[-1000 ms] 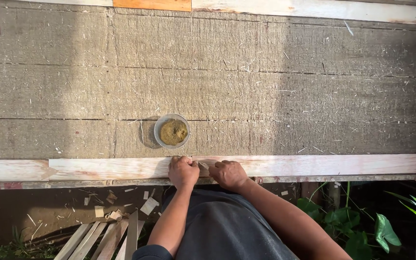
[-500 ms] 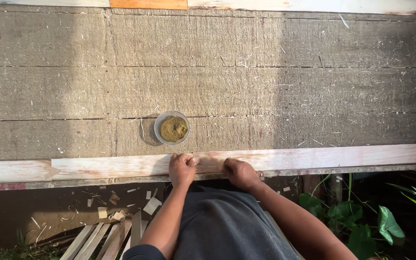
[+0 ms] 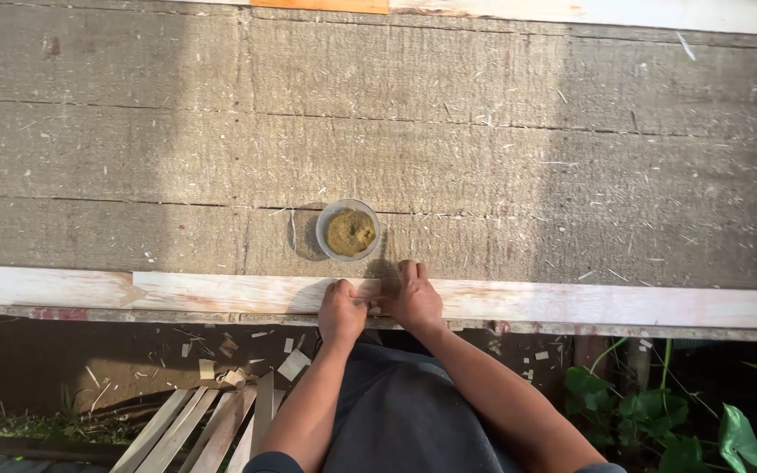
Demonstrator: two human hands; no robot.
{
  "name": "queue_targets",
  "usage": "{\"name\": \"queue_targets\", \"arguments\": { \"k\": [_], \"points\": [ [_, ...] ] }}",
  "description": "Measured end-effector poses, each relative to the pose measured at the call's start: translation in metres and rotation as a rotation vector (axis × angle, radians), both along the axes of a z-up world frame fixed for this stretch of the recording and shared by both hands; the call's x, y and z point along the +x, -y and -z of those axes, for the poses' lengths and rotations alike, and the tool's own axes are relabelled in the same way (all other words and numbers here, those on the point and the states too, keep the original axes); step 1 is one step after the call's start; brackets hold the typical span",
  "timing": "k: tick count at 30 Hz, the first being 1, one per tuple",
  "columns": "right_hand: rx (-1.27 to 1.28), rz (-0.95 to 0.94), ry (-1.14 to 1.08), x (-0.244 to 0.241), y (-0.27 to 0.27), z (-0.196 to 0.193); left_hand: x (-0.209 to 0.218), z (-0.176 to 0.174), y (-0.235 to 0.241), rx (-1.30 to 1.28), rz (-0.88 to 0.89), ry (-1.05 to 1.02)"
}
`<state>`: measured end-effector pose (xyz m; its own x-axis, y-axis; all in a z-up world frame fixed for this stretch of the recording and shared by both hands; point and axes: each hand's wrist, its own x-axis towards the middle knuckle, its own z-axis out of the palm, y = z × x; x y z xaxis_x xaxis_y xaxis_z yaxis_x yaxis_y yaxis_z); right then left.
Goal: Applying glue to the edges of a wooden frame using a small wooden stick as an applicator.
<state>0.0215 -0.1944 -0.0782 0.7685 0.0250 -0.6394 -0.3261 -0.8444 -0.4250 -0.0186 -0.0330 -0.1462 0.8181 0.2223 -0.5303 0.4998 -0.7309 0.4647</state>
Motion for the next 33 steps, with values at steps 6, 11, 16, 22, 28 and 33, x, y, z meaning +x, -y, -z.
{"name": "queue_targets", "arguments": {
  "k": [6,11,16,22,28,33],
  "points": [
    [-0.081,-0.018,0.026,0.007,-0.005,0.024,0.005,0.007,-0.003,-0.049,-0.008,0.019],
    [-0.042,0.017,0.070,0.003,0.010,0.042,0.004,-0.002,-0.004,-0.087,-0.003,0.008],
    [0.076,0.081,0.127,-0.004,0.030,0.061,0.001,0.010,-0.011,-0.069,0.026,0.040],
    [0.378,0.385,0.098,-0.012,0.045,0.045,0.002,0.002,-0.019,-0.236,-0.043,-0.021],
    [0.649,0.418,0.183,-0.004,0.021,0.021,0.015,-0.043,-0.023,-0.154,-0.339,0.152],
    [0.780,0.410,0.237,0.012,-0.011,0.014,0.036,-0.063,-0.037,-0.074,-0.249,0.505]
  ]
}}
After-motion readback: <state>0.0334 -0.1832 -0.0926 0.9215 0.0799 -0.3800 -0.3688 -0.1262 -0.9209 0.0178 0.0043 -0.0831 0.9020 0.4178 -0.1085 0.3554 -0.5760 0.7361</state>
